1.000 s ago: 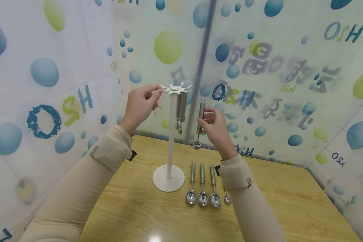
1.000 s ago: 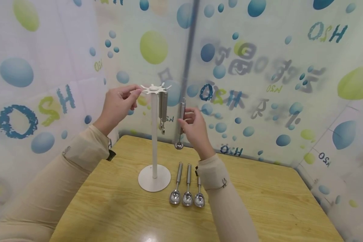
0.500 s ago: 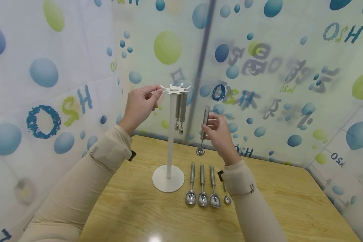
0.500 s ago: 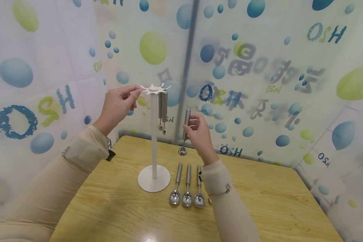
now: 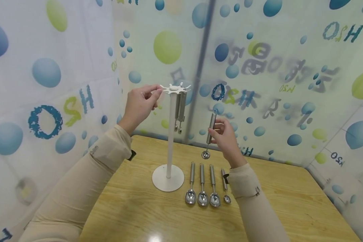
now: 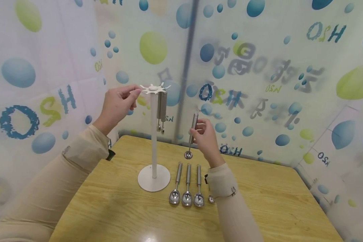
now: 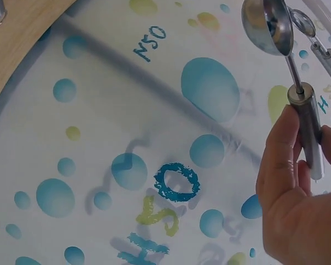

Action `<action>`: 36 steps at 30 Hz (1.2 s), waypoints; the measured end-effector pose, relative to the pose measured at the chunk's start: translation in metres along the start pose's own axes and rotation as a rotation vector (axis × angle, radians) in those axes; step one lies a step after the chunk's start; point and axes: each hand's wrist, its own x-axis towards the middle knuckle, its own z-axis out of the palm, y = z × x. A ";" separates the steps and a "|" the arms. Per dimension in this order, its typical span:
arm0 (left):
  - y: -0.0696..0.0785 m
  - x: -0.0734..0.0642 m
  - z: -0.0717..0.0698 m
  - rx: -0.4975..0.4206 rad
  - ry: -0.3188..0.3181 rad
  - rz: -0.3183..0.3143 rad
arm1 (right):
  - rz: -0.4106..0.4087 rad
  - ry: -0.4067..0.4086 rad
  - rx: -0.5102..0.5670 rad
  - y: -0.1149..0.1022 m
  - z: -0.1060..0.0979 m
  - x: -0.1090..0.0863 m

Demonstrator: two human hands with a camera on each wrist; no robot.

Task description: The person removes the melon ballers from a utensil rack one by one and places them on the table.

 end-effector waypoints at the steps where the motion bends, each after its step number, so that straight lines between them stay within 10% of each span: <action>1: 0.000 0.000 0.000 0.002 0.000 0.001 | 0.008 0.000 -0.008 0.002 -0.001 0.000; 36: -0.003 0.000 0.001 -0.005 0.003 -0.013 | 0.179 -0.043 -0.098 0.064 -0.058 -0.012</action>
